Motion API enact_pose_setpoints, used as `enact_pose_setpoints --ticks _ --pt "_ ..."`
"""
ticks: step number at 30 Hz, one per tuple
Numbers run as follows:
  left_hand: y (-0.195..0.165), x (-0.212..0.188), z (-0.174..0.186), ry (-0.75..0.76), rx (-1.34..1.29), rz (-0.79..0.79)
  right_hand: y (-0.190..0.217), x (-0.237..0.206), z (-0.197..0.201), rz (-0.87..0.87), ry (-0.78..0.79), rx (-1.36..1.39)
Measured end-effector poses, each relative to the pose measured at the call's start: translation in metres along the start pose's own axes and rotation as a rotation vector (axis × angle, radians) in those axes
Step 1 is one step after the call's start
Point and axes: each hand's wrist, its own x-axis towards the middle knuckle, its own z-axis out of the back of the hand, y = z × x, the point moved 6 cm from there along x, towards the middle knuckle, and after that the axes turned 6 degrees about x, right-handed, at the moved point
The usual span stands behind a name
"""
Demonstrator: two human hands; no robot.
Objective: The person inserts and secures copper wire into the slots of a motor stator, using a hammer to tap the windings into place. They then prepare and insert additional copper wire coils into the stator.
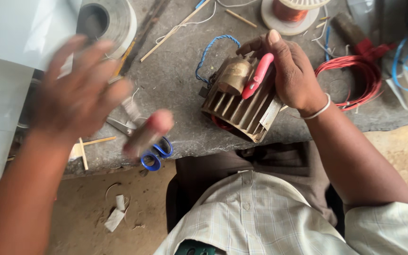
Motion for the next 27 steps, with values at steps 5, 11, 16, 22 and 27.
enact_pose_setpoints --ticks 5,11,16,22,27 --pt "-0.049 -0.049 0.079 -0.172 -0.379 0.354 0.005 0.000 -0.002 0.085 0.014 -0.067" --pt "-0.169 -0.065 0.042 -0.117 -0.840 0.859 0.034 -0.015 -0.006 0.510 0.014 -0.417" --pt "-0.213 -0.073 0.038 -0.123 -0.781 0.907 0.025 0.019 -0.004 0.391 0.236 -0.278" --pt "-0.231 -0.052 0.037 -0.015 -0.767 0.824 0.011 0.016 0.002 0.279 0.470 -0.062" --pt "-0.242 -0.031 0.027 0.048 -0.812 0.836 0.019 0.008 -0.003 0.351 0.522 -0.072"
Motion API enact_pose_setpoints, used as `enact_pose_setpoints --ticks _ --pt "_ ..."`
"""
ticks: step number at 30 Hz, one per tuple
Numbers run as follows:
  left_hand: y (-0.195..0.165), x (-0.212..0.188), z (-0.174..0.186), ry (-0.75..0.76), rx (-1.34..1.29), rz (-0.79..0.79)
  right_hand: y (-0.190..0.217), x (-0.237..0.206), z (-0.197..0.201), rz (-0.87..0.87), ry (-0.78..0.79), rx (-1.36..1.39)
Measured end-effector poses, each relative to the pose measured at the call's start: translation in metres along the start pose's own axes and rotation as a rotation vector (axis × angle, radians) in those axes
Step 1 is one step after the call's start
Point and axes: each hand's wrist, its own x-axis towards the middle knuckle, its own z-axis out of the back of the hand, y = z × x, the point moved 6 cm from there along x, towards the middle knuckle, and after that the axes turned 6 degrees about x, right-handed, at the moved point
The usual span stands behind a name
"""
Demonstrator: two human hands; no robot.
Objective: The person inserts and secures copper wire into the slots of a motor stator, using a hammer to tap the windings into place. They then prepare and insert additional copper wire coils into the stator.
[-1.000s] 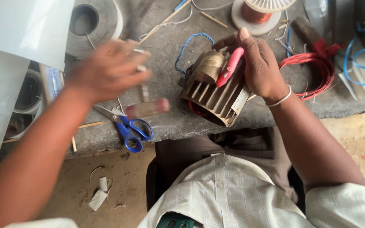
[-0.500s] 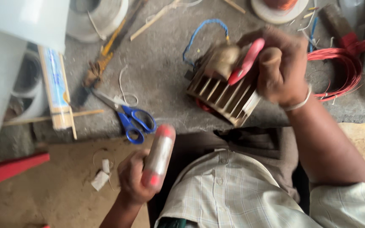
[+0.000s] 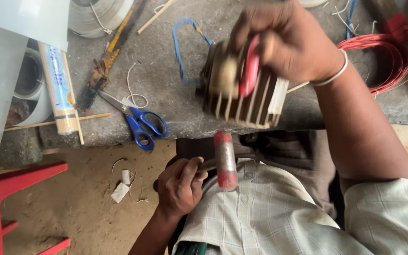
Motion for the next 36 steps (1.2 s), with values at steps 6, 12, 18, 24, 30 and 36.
enact_pose_setpoints --ticks 6,12,18,24,30,36 --pt "-0.003 0.011 0.000 -0.015 0.019 0.045 -0.001 -0.004 0.002 -0.029 -0.069 0.035" --pt "0.005 0.006 0.005 -0.018 0.075 0.036 -0.023 0.005 -0.011 -0.062 0.102 0.225" --pt "0.016 -0.010 -0.001 -0.020 0.053 0.048 -0.014 -0.009 -0.019 -0.090 -0.028 0.322" --pt "0.012 -0.010 -0.002 -0.029 0.052 -0.027 -0.003 -0.016 -0.011 0.007 -0.084 0.267" --pt "0.008 -0.013 0.003 -0.021 0.192 -0.067 -0.004 -0.031 -0.014 -0.073 -0.176 -0.011" --pt "0.010 -0.016 0.007 -0.088 0.112 -0.107 -0.004 -0.028 -0.026 -0.034 -0.228 0.141"
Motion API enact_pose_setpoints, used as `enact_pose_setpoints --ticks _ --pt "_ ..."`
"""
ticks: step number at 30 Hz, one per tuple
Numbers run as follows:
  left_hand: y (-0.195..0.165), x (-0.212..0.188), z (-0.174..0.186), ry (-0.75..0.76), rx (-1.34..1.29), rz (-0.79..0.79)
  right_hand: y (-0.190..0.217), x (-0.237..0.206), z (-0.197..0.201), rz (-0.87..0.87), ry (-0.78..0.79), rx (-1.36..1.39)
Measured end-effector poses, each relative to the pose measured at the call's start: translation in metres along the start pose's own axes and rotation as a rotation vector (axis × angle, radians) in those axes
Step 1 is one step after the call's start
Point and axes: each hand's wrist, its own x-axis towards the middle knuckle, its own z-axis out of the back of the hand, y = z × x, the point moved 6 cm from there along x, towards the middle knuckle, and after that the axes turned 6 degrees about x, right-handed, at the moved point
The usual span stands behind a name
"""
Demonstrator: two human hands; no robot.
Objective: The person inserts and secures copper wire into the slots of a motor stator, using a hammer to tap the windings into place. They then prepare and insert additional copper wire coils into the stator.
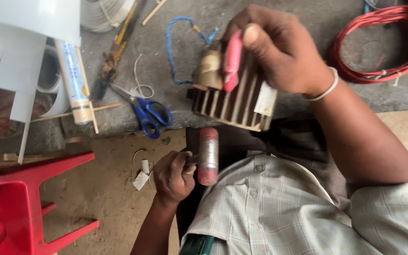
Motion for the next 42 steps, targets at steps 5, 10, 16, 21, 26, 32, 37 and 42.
enact_pose_setpoints --ticks 5,10,16,21,26,32,37,42 --pt "-0.002 0.006 0.001 -0.054 -0.053 -0.097 -0.007 -0.003 0.000 -0.010 -0.015 0.002" --pt "-0.007 0.006 0.001 -0.072 -0.006 -0.071 -0.006 -0.002 0.001 -0.015 -0.046 -0.045" --pt "-0.010 0.011 -0.010 0.044 0.093 0.028 -0.005 -0.004 -0.001 -0.034 -0.066 -0.043" --pt "-0.009 0.016 -0.007 -0.078 -0.034 0.005 -0.004 -0.004 0.001 -0.009 -0.080 -0.089" --pt "-0.004 0.007 -0.008 -0.058 -0.164 0.004 -0.003 -0.002 0.001 -0.015 -0.079 -0.069" --pt "0.008 0.008 -0.021 0.078 -0.116 0.200 -0.004 -0.002 0.001 -0.015 -0.075 -0.084" --pt "0.005 -0.001 -0.019 -0.099 -0.340 0.113 -0.005 -0.003 0.003 -0.016 -0.090 -0.071" --pt "0.025 -0.021 -0.039 -0.062 -0.307 0.191 -0.006 -0.003 0.003 -0.017 -0.094 -0.068"
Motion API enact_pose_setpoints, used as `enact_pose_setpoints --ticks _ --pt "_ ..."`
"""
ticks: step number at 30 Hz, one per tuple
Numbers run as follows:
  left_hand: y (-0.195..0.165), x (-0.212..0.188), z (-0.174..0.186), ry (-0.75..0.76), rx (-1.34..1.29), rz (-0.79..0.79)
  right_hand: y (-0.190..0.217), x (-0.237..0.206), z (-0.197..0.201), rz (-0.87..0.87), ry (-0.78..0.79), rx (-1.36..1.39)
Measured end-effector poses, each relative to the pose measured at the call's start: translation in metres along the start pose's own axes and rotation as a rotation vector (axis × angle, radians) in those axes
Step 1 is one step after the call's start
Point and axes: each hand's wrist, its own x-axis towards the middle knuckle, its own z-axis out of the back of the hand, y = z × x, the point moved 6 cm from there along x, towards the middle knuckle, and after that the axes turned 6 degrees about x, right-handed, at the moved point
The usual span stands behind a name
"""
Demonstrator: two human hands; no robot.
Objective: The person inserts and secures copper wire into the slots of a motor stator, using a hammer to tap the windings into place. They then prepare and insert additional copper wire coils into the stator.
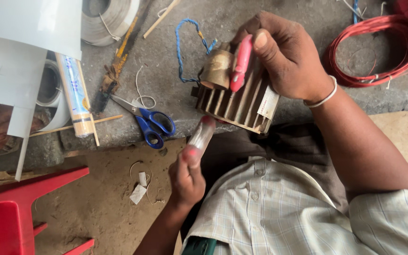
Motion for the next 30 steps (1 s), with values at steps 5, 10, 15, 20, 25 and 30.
enact_pose_setpoints --ticks 5,10,15,20,25,30 --pt "-0.010 -0.012 0.013 -0.167 -0.110 -0.233 0.000 -0.001 0.000 0.026 -0.004 -0.015" --pt "-0.006 -0.006 0.004 0.075 -0.014 0.036 -0.002 -0.001 0.000 0.002 -0.018 0.006" --pt "-0.016 -0.001 0.010 -0.051 -0.071 -0.198 -0.002 -0.001 0.001 0.005 -0.017 -0.023" --pt "0.011 0.005 -0.017 0.119 -0.068 0.214 -0.001 -0.002 0.000 0.004 -0.020 -0.030" --pt "-0.018 0.016 -0.013 0.077 -0.079 -0.126 -0.002 0.000 0.001 -0.015 -0.023 -0.015" --pt "-0.026 0.022 -0.018 0.022 -0.025 -0.141 0.000 0.001 0.002 0.019 -0.021 -0.060"
